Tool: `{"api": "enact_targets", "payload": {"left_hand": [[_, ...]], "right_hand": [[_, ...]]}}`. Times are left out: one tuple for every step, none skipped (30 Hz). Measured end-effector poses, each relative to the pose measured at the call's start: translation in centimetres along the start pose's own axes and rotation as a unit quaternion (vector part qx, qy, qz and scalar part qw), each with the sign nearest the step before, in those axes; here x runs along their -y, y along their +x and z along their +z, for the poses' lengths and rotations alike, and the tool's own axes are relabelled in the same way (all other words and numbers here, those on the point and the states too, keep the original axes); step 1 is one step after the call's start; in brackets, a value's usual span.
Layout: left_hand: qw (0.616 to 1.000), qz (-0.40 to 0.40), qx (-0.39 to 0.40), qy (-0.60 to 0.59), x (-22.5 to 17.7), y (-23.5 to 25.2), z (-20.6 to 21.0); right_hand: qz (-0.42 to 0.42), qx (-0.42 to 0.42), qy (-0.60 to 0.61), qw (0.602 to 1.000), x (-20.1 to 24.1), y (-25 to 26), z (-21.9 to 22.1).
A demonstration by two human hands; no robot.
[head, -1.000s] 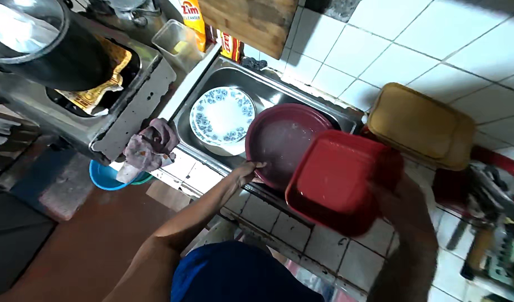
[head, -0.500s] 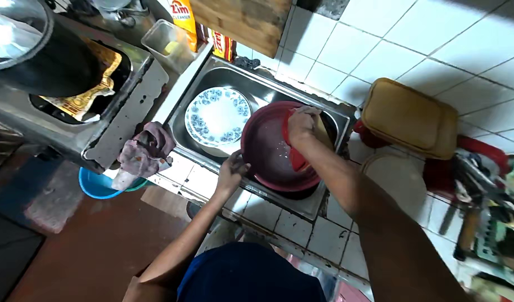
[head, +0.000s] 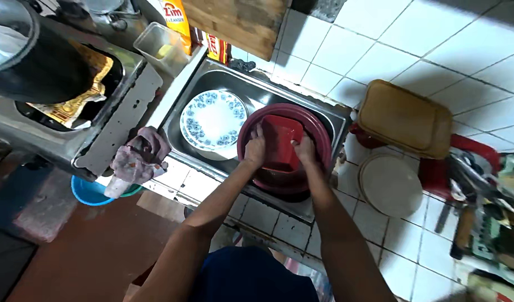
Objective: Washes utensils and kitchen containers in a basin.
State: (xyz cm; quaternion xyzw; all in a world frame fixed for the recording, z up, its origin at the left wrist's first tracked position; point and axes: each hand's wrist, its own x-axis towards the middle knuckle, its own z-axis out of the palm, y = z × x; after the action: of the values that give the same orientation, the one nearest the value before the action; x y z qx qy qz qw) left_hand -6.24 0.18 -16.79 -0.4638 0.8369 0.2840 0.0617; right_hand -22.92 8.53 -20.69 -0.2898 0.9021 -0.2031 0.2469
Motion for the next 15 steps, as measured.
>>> {"api": "enact_targets", "payload": {"left_hand": [[0.999,0.010,-0.033,-0.003,0.1,0.3,0.6],[0.998,0.017,-0.060,-0.009,0.5,0.5,1.4],[0.997,0.020,-0.076,-0.016,0.9,0.8,1.9],[0.996,0.018,-0.080,-0.022,1.2,0.8,2.2],[0.996,0.018,-0.079,-0.024,1.3,0.8,2.1],[0.996,0.022,-0.078,-0.023,1.3,0.8,2.0],[0.996,0.033,-0.083,-0.023,1.3,0.6,2.0],[0.995,0.048,-0.090,-0.019,1.4,0.6,2.1],[0.994,0.059,-0.093,-0.012,1.4,0.6,2.3],[0.993,0.068,-0.091,-0.010,1.3,0.5,2.4],[0.994,0.073,-0.084,-0.009,1.2,0.5,2.4],[0.994,0.075,-0.074,-0.010,1.0,0.5,2.3],[0.996,0.070,-0.061,-0.011,0.9,0.6,2.3],[0.997,0.062,-0.050,-0.006,0.8,0.6,2.3],[0.998,0.054,-0.043,0.002,0.8,0.7,2.4]], "right_hand": [[0.016,-0.045,-0.033,0.998,0.5,-1.1,1.0],[0.010,-0.089,-0.071,0.993,0.8,-2.2,2.0],[-0.024,-0.116,-0.114,0.986,0.8,-3.4,3.1],[-0.086,-0.121,-0.146,0.978,0.8,-4.8,3.8],[-0.162,-0.108,-0.172,0.966,0.8,-6.1,4.5],[-0.241,-0.089,-0.201,0.945,0.6,-7.0,5.1],[-0.311,-0.063,-0.233,0.919,0.2,-7.5,5.6],[-0.355,-0.024,-0.254,0.900,-0.3,-7.4,5.7],[-0.364,0.026,-0.257,0.895,-1.0,-6.6,5.5],[-0.344,0.062,-0.251,0.903,-1.6,-5.6,5.1],[-0.306,0.075,-0.241,0.918,-1.7,-4.6,4.5],[-0.272,0.055,-0.223,0.935,-1.4,-3.6,4.4],[-0.237,0.032,-0.204,0.949,-0.8,-3.1,4.8],[-0.204,0.028,-0.188,0.960,0.0,-3.3,5.6],[-0.189,0.048,-0.182,0.964,0.9,-3.8,6.5]]}}
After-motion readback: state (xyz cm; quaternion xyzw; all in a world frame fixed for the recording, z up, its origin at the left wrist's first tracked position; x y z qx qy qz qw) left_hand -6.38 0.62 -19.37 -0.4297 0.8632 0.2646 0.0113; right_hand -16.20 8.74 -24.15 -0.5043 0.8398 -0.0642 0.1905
